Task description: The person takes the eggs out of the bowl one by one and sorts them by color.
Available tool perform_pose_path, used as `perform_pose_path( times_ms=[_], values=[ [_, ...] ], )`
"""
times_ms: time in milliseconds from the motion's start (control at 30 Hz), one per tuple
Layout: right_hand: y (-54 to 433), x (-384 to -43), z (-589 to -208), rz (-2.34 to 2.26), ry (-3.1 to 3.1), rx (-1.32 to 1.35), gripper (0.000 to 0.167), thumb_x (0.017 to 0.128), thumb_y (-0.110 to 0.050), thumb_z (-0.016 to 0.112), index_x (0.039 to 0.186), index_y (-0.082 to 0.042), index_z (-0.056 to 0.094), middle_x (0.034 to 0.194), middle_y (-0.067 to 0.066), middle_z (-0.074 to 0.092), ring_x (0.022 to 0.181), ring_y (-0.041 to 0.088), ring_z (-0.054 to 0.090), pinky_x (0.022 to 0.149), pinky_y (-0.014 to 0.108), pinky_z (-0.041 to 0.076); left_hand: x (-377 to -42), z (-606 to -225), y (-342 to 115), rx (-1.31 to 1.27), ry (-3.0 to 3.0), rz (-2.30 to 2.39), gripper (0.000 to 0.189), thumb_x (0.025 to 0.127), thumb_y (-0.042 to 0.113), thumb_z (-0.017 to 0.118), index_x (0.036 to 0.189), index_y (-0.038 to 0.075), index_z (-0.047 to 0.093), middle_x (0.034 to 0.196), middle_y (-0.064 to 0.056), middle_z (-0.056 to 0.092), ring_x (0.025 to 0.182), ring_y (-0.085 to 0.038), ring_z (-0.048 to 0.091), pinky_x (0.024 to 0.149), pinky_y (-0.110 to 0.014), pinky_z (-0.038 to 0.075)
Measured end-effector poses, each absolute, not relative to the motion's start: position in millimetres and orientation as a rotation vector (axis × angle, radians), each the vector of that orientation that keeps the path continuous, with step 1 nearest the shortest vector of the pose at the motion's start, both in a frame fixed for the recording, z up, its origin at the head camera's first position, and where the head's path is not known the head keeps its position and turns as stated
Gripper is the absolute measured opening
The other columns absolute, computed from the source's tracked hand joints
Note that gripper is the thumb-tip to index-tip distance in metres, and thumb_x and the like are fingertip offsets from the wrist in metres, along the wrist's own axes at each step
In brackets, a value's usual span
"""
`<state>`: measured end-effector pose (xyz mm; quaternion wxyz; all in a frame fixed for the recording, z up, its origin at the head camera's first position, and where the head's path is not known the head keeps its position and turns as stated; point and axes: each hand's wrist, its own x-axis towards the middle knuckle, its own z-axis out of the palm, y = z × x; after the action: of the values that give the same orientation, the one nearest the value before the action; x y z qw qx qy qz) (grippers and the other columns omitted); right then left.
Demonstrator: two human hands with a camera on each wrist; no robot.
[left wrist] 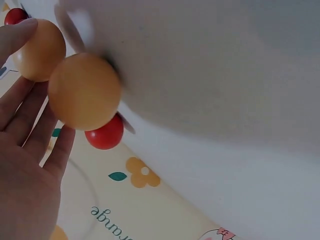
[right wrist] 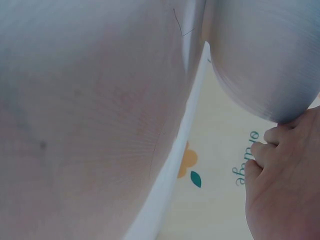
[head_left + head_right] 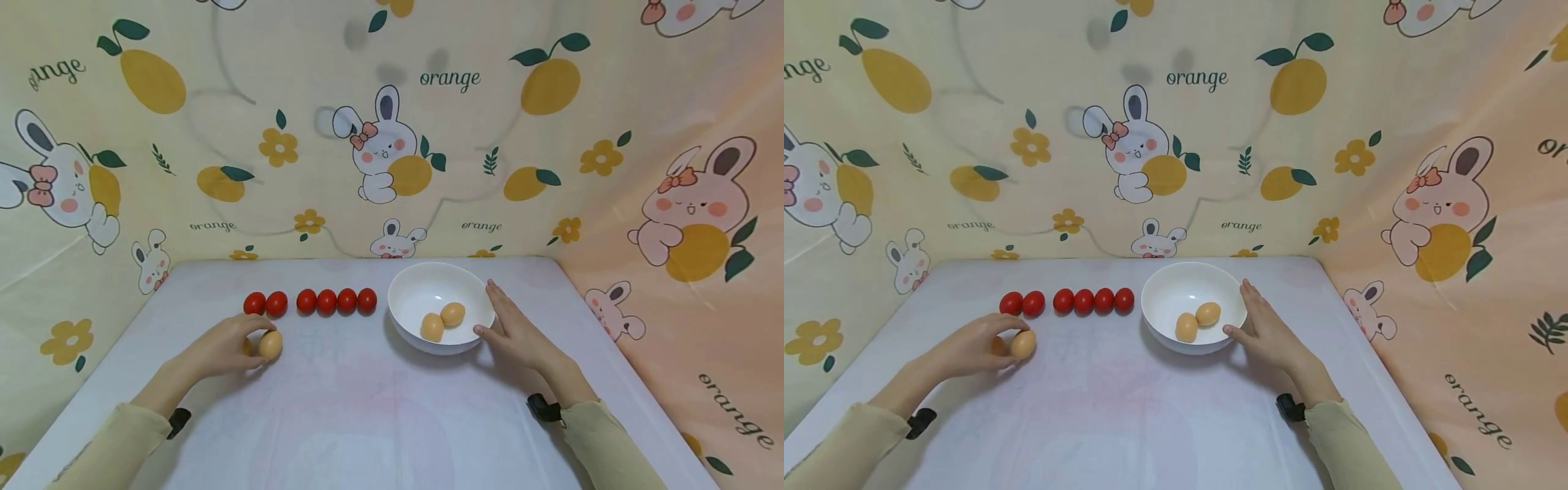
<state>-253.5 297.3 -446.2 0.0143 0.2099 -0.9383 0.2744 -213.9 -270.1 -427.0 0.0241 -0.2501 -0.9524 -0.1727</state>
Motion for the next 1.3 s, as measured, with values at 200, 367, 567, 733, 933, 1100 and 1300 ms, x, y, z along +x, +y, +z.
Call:
perform_pose_path(
  times_ms=[200,367,567,733,933,1100,1300],
  values=[
    [297.0,-253.5,-446.2,0.852,-2.92,0.65,0.093,0.103,-0.038,0.065,0.166,-0.001,0.008,0.174,0.017,0.002,0.159,0.042,0.005,0.123,0.066,0.014,-213.4,-430.2,-274.6,-0.728,-2.985,-0.543,0.051,0.076,0.02,0.092,0.122,0.01,0.072,0.12,-0.007,0.071,0.111,-0.032,0.064,0.095,-0.056,0.056],
    [297.1,-253.6,-445.7,0.856,-2.914,0.653,0.093,0.102,-0.038,0.065,0.166,-0.001,0.008,0.174,0.017,0.003,0.159,0.042,0.005,0.123,0.066,0.014,-212.7,-431.4,-277.2,-0.709,-2.992,-0.559,0.051,0.076,0.02,0.093,0.121,0.011,0.072,0.119,-0.007,0.071,0.107,-0.029,0.063,0.092,-0.053,0.058],
    [296.6,-252.9,-444.3,0.863,-2.911,0.648,0.092,0.102,-0.038,0.065,0.165,0.0,0.009,0.174,0.017,0.003,0.158,0.044,0.006,0.123,0.066,0.014,-212.1,-432.0,-278.8,-0.701,-3.001,-0.576,0.051,0.075,0.021,0.094,0.12,0.013,0.072,0.116,-0.004,0.07,0.101,-0.023,0.063,0.09,-0.05,0.059],
    [296.6,-252.9,-444.5,0.869,-2.914,0.645,0.092,0.103,-0.038,0.065,0.166,-0.001,0.008,0.174,0.016,0.002,0.159,0.043,0.006,0.124,0.066,0.013,-210.5,-431.5,-278.8,-0.699,-3.005,-0.591,0.051,0.075,0.021,0.094,0.121,0.013,0.072,0.116,-0.004,0.07,0.101,-0.023,0.063,0.089,-0.049,0.059],
    [297.5,-253.2,-445.4,0.862,-2.915,0.642,0.093,0.103,-0.039,0.064,0.166,-0.001,0.008,0.174,0.016,0.002,0.159,0.043,0.006,0.123,0.066,0.013,-208.5,-431.0,-278.6,-0.691,-3.009,-0.598,0.051,0.076,0.021,0.093,0.121,0.013,0.071,0.116,-0.004,0.069,0.101,-0.023,0.063,0.088,-0.048,0.059],
    [298.3,-253.7,-446.9,0.86,-2.918,0.642,0.093,0.103,-0.04,0.064,0.166,-0.002,0.007,0.174,0.016,0.002,0.159,0.043,0.006,0.123,0.065,0.014,-207.6,-431.2,-278.7,-0.69,-3.003,-0.615,0.053,0.075,0.021,0.094,0.122,0.013,0.071,0.118,-0.006,0.07,0.101,-0.024,0.063,0.089,-0.049,0.059],
    [298.6,-254.0,-448.2,0.858,-2.923,0.632,0.093,0.103,-0.041,0.064,0.166,-0.004,0.006,0.174,0.015,0.001,0.159,0.042,0.005,0.123,0.066,0.014,-207.5,-431.4,-278.5,-0.701,-2.999,-0.646,0.056,0.075,0.021,0.094,0.125,0.01,0.07,0.122,-0.009,0.07,0.105,-0.027,0.064,0.091,-0.052,0.059]
  ],
)
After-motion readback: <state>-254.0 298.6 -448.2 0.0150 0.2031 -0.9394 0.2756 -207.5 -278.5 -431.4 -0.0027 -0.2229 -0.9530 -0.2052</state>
